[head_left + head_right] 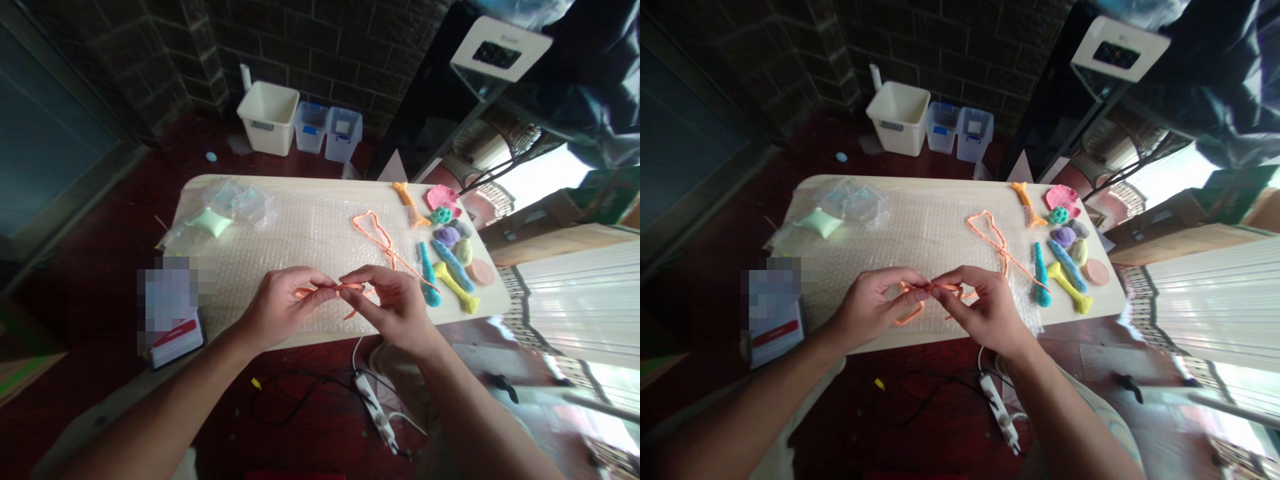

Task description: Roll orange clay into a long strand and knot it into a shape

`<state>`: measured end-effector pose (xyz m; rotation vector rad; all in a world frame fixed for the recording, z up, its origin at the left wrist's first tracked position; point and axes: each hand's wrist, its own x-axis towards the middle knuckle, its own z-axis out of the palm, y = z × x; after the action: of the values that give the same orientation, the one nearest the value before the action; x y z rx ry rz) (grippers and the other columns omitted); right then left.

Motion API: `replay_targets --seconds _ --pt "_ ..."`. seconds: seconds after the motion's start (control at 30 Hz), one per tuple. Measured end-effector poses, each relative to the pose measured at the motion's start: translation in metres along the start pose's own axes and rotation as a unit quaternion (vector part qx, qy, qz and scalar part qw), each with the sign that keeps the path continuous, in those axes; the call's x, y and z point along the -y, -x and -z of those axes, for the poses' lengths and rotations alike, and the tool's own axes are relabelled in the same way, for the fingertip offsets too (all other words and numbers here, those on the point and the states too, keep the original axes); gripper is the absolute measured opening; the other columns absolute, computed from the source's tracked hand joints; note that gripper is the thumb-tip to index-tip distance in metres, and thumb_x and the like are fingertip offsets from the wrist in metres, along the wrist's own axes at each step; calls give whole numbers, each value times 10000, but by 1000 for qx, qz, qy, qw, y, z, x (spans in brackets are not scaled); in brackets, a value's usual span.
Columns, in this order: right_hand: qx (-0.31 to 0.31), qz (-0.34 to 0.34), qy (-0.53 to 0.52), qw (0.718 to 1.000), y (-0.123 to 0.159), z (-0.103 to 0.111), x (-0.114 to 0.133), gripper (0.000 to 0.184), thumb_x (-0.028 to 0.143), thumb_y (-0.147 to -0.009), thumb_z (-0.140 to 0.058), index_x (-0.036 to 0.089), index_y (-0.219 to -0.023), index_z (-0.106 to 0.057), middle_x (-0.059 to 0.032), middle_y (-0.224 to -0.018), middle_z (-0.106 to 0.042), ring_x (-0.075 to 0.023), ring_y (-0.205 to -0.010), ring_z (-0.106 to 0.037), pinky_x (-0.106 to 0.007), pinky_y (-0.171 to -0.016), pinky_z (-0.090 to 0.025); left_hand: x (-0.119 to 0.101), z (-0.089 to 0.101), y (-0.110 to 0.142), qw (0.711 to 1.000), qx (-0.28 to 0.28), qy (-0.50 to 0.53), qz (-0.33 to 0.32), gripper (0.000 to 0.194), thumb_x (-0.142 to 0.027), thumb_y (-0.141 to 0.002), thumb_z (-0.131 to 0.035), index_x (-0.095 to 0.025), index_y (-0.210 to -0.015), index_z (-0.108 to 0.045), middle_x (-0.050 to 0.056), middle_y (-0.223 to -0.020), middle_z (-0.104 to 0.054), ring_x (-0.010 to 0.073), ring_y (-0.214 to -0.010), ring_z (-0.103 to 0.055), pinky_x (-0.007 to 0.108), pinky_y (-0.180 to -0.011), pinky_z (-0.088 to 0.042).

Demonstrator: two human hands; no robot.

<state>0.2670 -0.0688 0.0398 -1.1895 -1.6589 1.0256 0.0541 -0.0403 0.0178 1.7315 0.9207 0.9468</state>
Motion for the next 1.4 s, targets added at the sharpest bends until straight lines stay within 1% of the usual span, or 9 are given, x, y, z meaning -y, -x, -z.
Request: replay_targets --seconds 0.17,0.33,0.47,0.63,0.87,0.97,1.07,1.27,1.4 --pt "22 -10 0 1000 1 0 1 166 212 -913 -769 220 -1072 -816 -66 -992 -816 -212 -882 -763 -344 -796 -596 0 0 0 999 -7 -29 -34 112 -242 -961 -693 -168 -942 -774 30 -895 -793 151 -828 -742 235 -753 -558" --pt "9 -7 -2 1000 1 0 0 120 209 -923 -749 218 -1026 -811 -58 -940 -808 -196 -819 -747 -329 -731 -580 3 -2 0 1000 -7 -16 -23 151 -269 -925 -755 -178 -1044 -769 29 -967 -803 152 -869 -750 233 -784 -565" --pt "8 -6 -18 1000 1 0 0 260 210 -893 -789 219 -1153 -777 -56 -971 -806 -201 -871 -753 -335 -783 -595 3 -2 0 998 -9 -16 -56 103 -227 -972 -694 -190 -970 -791 19 -911 -803 135 -834 -745 220 -756 -549" --pt "23 14 28 999 1 1 3 103 193 -940 -735 215 -994 -820 -54 -943 -818 -186 -831 -760 -320 -767 -588 3 -2 1 996 -19 -47 -67 96 -206 -927 -737 -160 -1000 -779 35 -903 -800 148 -806 -747 227 -732 -551" --pt "21 -5 3 1000 1 0 2 222 231 -904 -783 207 -1125 -787 -65 -981 -812 -208 -883 -757 -335 -791 -594 -1 -2 1 995 -17 -52 -84 117 -205 -977 -676 -168 -948 -783 26 -887 -811 135 -808 -758 211 -730 -542" --pt "34 11 35 999 0 1 4 134 221 -939 -741 216 -1048 -819 -64 -992 -823 -199 -869 -769 -325 -785 -596 0 -2 1 994 -17 -71 -87 130 -200 -981 -661 -162 -948 -781 34 -878 -810 147 -792 -758 229 -719 -543" --pt "22 11 40 999 0 1 4 125 206 -950 -719 226 -1016 -823 -55 -956 -825 -189 -826 -767 -318 -753 -590 2 -3 2 995 -25 -64 -68 145 -237 -941 -729 -162 -1058 -770 46 -940 -822 166 -826 -773 237 -733 -560" --pt "9 2 14 1000 1 -1 2 198 208 -892 -784 219 -1089 -801 -60 -994 -819 -207 -894 -766 -334 -805 -598 2 -3 2 993 -19 -70 -88 143 -246 -990 -666 -171 -955 -782 40 -851 -806 158 -770 -756 248 -697 -544" --pt "24 11 33 999 1 0 3 113 200 -929 -744 224 -1005 -824 -52 -949 -823 -191 -834 -768 -322 -764 -594 1 -3 2 994 -28 -70 -80 107 -235 -964 -692 -173 -990 -776 41 -880 -809 166 -791 -759 259 -725 -567"
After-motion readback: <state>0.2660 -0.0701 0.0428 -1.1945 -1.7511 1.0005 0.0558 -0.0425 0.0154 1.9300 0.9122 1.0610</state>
